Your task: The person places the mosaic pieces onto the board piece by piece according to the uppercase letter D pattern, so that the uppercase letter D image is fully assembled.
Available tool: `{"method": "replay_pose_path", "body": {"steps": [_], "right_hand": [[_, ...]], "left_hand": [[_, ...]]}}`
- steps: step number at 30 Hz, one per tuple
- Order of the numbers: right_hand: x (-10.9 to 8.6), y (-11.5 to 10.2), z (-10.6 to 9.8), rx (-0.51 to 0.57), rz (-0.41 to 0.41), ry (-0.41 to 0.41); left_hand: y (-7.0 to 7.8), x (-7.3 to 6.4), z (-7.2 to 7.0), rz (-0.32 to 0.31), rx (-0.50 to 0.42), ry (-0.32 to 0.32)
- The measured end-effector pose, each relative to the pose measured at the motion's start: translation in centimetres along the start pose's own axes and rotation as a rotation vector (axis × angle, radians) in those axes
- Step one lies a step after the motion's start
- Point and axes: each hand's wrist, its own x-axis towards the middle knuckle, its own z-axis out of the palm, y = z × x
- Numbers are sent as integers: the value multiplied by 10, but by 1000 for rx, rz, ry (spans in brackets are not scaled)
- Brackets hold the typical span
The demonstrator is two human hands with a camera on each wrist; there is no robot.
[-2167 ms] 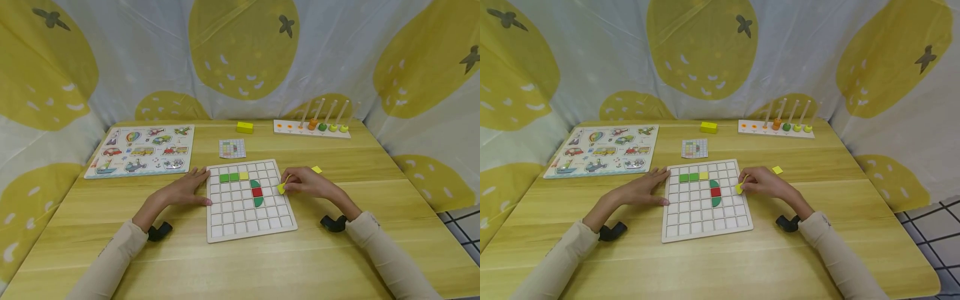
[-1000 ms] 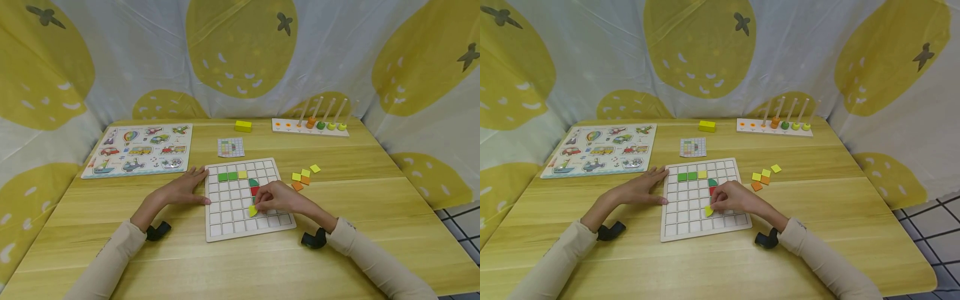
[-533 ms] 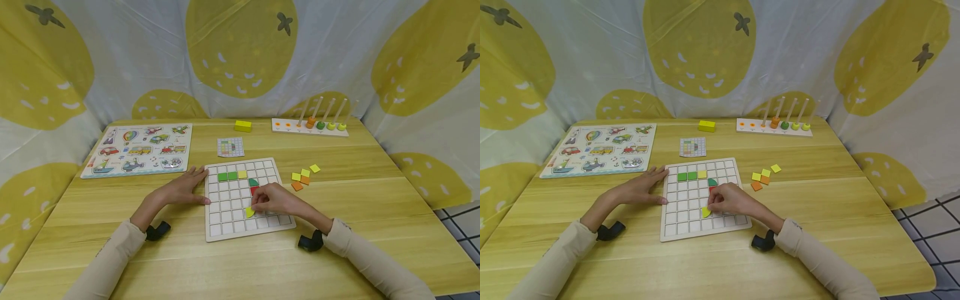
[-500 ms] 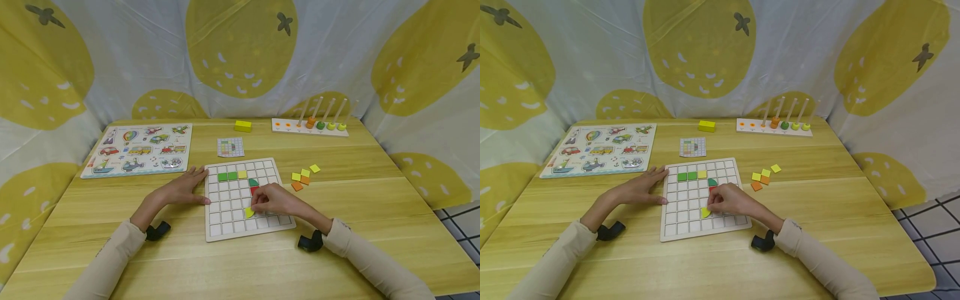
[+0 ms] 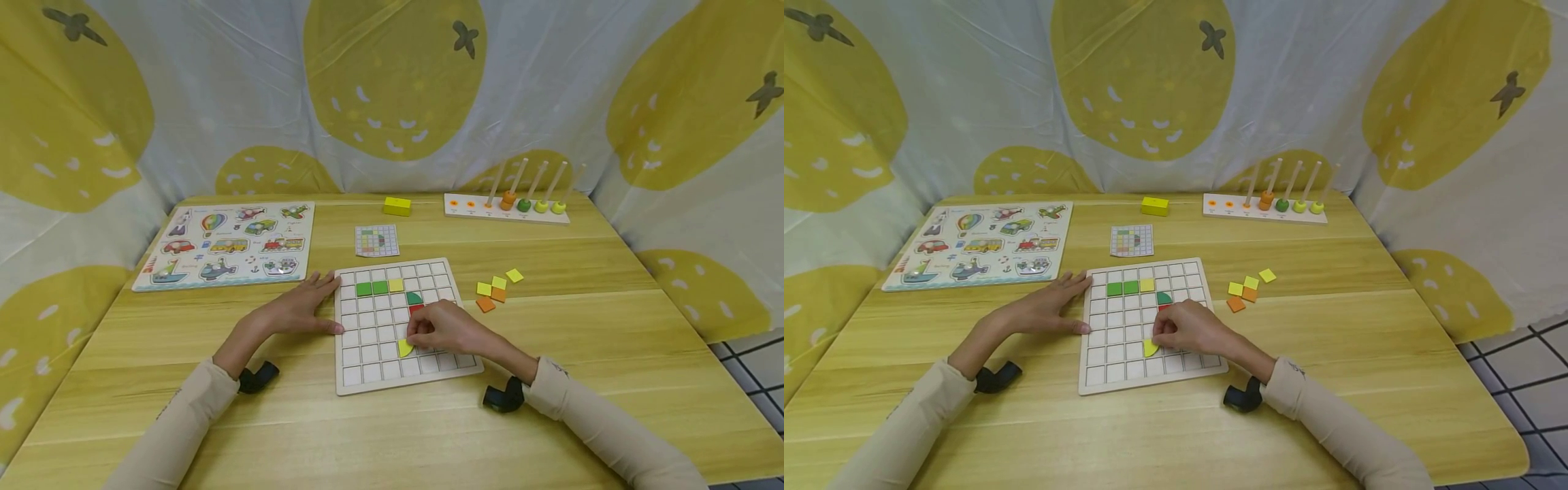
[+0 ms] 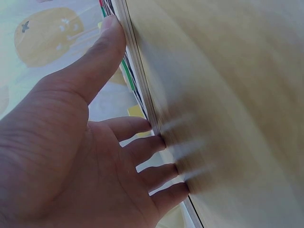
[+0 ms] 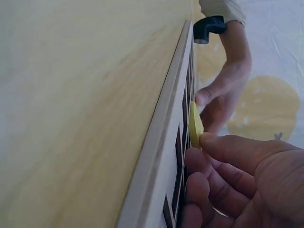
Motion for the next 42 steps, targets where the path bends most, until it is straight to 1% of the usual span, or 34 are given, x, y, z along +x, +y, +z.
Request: {"method": "replay_pose_path", "body": {"steps": [4, 18, 22, 27, 30, 35, 37, 42], "right_hand": [[0, -1, 0, -19, 3, 2], [0, 0, 0, -20, -9, 4], [-2, -2, -2, -37, -11, 7], [-3, -1, -7, -72, -17, 30], [-5, 3, -14, -66, -1, 37], [-9, 15, -33, -7, 47, 48], [-12, 22, -43, 1, 55, 75], [-23, 42, -70, -39, 60, 180]], "left_hand": [[0, 0, 0, -3, 2, -2], [1, 0, -1, -4, -7, -6], [1, 0, 0, -7, -8, -7], [-1, 0, 1, -12, -3, -11], [-2, 0, 1, -10, -4, -10], [-2, -1, 1, -8, -7, -7], [-1, -1, 1, -4, -10, -4], [0, -1, 0, 0, -10, -1]]}}
